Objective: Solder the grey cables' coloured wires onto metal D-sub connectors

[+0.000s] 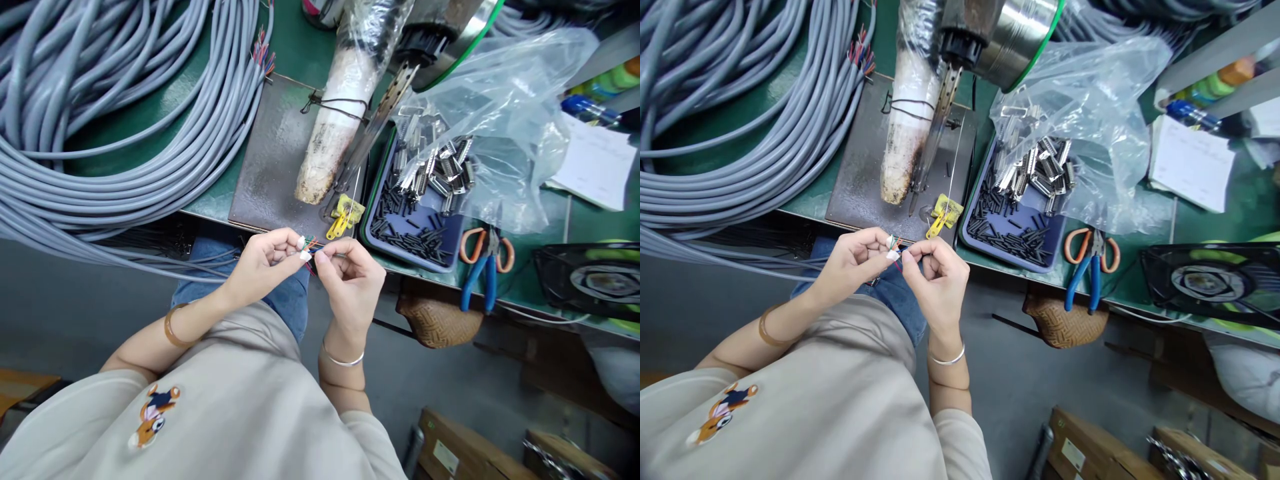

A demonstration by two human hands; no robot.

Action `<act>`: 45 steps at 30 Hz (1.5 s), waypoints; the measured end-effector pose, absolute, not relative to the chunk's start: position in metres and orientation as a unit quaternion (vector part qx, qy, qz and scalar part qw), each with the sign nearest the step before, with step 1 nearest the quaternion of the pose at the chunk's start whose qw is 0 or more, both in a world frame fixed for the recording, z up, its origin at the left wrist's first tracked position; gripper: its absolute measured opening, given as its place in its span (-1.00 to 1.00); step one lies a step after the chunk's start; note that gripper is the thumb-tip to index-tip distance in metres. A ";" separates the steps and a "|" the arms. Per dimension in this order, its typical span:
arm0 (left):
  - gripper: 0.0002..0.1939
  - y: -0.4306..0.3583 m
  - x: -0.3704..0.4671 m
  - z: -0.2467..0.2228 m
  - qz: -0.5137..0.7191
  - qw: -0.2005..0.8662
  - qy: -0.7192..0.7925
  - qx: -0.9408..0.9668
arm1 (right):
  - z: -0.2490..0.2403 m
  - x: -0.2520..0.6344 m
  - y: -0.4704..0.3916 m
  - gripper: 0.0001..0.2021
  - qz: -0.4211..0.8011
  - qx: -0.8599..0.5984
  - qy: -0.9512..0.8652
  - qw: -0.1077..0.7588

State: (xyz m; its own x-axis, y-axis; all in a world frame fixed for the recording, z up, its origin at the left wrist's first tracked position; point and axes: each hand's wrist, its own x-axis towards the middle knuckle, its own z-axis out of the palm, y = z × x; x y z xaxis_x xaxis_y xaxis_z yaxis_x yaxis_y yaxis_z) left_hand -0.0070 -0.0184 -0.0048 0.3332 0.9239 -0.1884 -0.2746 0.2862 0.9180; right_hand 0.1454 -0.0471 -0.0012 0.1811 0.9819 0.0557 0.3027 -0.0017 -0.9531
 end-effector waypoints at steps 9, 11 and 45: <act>-0.63 -0.017 -0.008 -0.003 0.435 0.704 0.374 0.418 | -0.004 0.148 -0.051 -0.82 0.330 -0.595 -0.564 0.467; -0.61 -0.018 -0.008 -0.003 0.432 0.697 0.385 0.424 | -0.003 0.148 -0.051 -0.82 0.321 -0.594 -0.568 0.471; -0.79 -0.026 -0.011 -0.006 0.384 0.589 0.401 0.587 | 0.001 0.155 -0.056 -0.94 0.205 -0.554 -0.656 0.470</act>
State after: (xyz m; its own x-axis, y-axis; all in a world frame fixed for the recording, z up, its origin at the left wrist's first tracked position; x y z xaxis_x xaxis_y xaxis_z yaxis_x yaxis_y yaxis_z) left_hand -0.0111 -0.0259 -0.0062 0.3840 0.9231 -0.0218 0.0188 0.0157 0.9997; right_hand 0.1554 -0.0563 0.0011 0.0558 0.9195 0.3891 0.5347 0.3016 -0.7894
